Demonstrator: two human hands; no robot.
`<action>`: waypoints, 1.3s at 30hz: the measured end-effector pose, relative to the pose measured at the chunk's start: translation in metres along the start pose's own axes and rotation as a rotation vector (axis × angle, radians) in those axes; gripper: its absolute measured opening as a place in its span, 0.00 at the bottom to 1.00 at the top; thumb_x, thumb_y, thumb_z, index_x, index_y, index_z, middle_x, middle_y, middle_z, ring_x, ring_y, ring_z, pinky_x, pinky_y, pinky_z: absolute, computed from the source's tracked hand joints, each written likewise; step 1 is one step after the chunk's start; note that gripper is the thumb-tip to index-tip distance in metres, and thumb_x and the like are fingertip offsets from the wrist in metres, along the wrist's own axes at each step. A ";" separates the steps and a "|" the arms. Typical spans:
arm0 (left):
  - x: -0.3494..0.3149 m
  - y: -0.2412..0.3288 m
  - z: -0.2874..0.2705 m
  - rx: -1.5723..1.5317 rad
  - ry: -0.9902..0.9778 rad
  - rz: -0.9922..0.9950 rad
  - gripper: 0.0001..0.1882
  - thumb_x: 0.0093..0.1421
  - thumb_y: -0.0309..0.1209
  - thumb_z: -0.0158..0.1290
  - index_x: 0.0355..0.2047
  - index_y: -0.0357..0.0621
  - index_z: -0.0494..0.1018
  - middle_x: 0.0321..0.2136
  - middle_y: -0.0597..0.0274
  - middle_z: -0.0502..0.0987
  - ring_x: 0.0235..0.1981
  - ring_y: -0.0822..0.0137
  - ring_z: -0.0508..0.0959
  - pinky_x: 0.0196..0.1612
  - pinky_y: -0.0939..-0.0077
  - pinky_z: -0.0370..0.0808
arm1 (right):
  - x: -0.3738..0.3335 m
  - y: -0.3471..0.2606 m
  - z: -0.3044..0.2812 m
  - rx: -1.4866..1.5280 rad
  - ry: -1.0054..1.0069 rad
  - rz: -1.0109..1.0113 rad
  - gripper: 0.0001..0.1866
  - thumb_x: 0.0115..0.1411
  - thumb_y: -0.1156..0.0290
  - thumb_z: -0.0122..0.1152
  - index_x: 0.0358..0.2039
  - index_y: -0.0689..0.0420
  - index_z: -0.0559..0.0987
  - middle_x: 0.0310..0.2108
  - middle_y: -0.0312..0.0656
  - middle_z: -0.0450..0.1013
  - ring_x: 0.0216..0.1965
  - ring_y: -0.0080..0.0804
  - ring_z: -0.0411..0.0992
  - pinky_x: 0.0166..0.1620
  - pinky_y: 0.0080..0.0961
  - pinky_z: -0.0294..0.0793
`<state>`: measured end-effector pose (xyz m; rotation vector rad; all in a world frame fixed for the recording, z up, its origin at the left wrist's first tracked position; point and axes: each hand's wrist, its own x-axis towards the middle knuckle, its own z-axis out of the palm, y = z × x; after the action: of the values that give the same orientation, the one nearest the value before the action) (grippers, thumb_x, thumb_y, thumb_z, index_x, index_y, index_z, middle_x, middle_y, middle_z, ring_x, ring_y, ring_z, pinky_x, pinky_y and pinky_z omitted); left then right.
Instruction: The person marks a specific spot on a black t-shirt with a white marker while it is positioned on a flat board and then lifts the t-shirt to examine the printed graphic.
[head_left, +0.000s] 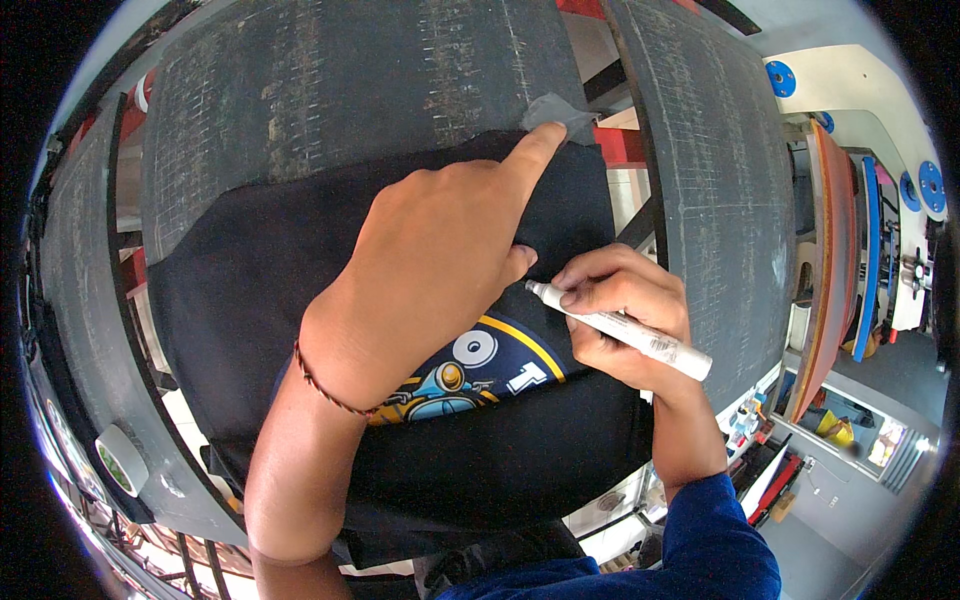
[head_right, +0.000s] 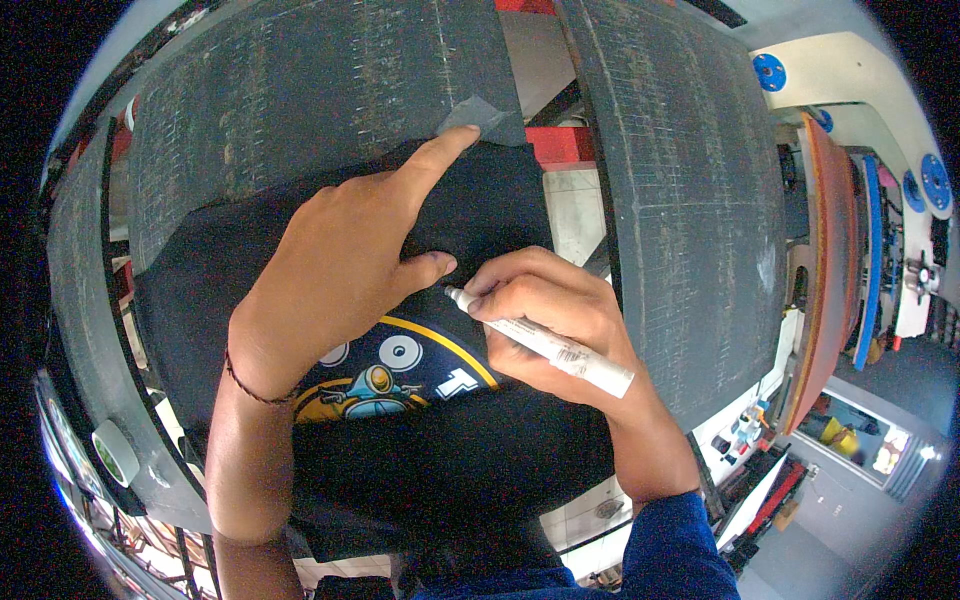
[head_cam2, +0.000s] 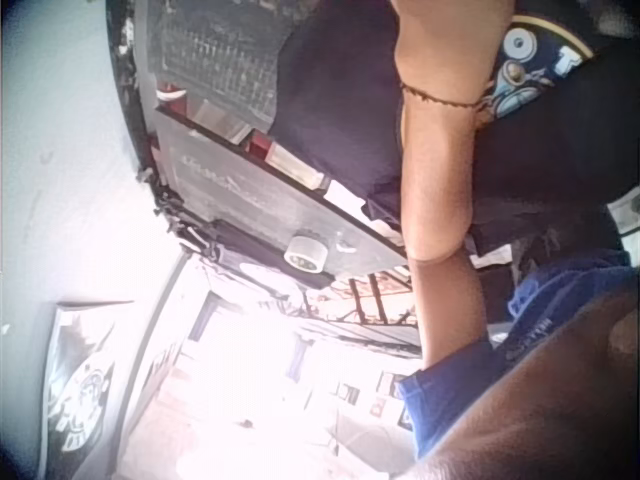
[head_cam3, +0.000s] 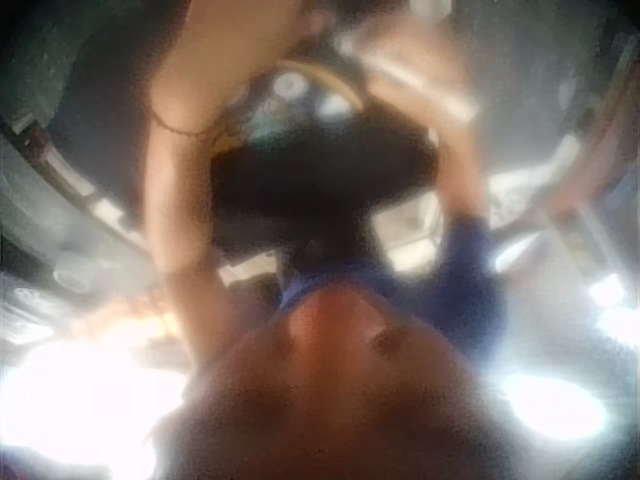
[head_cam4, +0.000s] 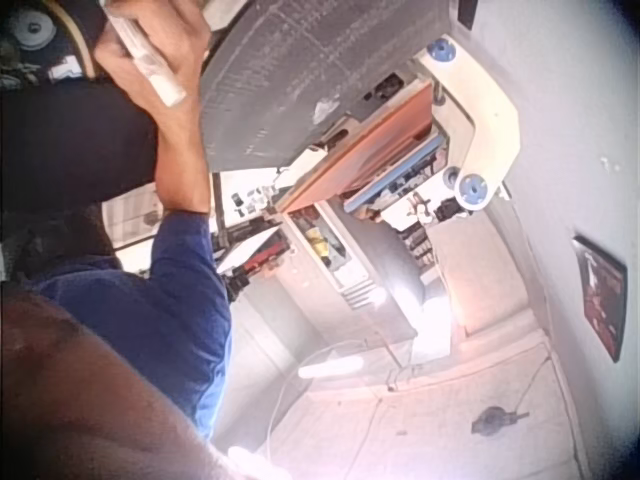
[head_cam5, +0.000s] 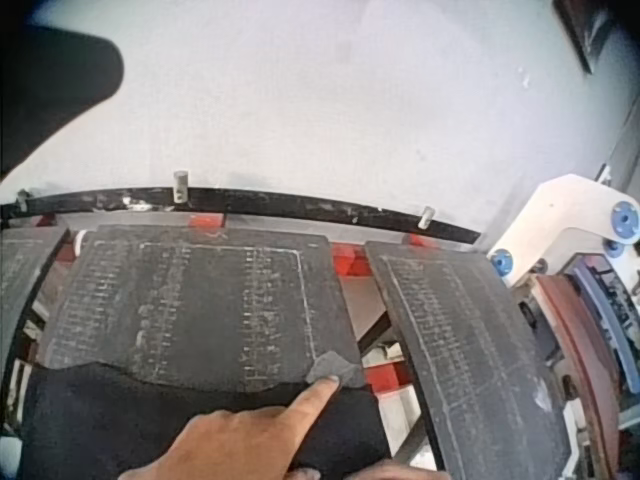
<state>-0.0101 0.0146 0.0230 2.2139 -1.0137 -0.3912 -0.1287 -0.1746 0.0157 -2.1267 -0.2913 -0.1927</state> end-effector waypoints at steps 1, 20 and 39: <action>0.000 0.000 0.000 -0.005 0.000 0.000 0.46 0.51 0.32 0.65 0.69 0.50 0.57 0.39 0.40 0.80 0.43 0.42 0.81 0.47 0.53 0.76 | 0.000 0.000 0.000 0.010 -0.007 -0.009 0.10 0.44 0.85 0.67 0.28 0.59 0.80 0.35 0.46 0.79 0.36 0.38 0.80 0.36 0.28 0.79; -0.001 -0.001 0.000 0.006 0.011 0.016 0.46 0.51 0.31 0.65 0.69 0.50 0.57 0.37 0.40 0.80 0.40 0.42 0.81 0.45 0.53 0.76 | 0.000 0.011 -0.004 0.146 -0.075 -0.008 0.10 0.43 0.82 0.68 0.28 0.58 0.81 0.35 0.46 0.80 0.39 0.41 0.79 0.42 0.32 0.78; -0.002 -0.002 0.003 0.004 0.043 0.016 0.46 0.51 0.32 0.66 0.69 0.51 0.58 0.32 0.45 0.79 0.38 0.44 0.81 0.43 0.54 0.75 | -0.001 0.012 -0.004 0.185 -0.080 0.038 0.07 0.45 0.80 0.66 0.27 0.59 0.81 0.36 0.46 0.80 0.40 0.40 0.79 0.43 0.32 0.77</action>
<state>-0.0116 0.0156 0.0196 2.2064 -1.0100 -0.3336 -0.1266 -0.1843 0.0077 -1.9573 -0.3037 -0.0555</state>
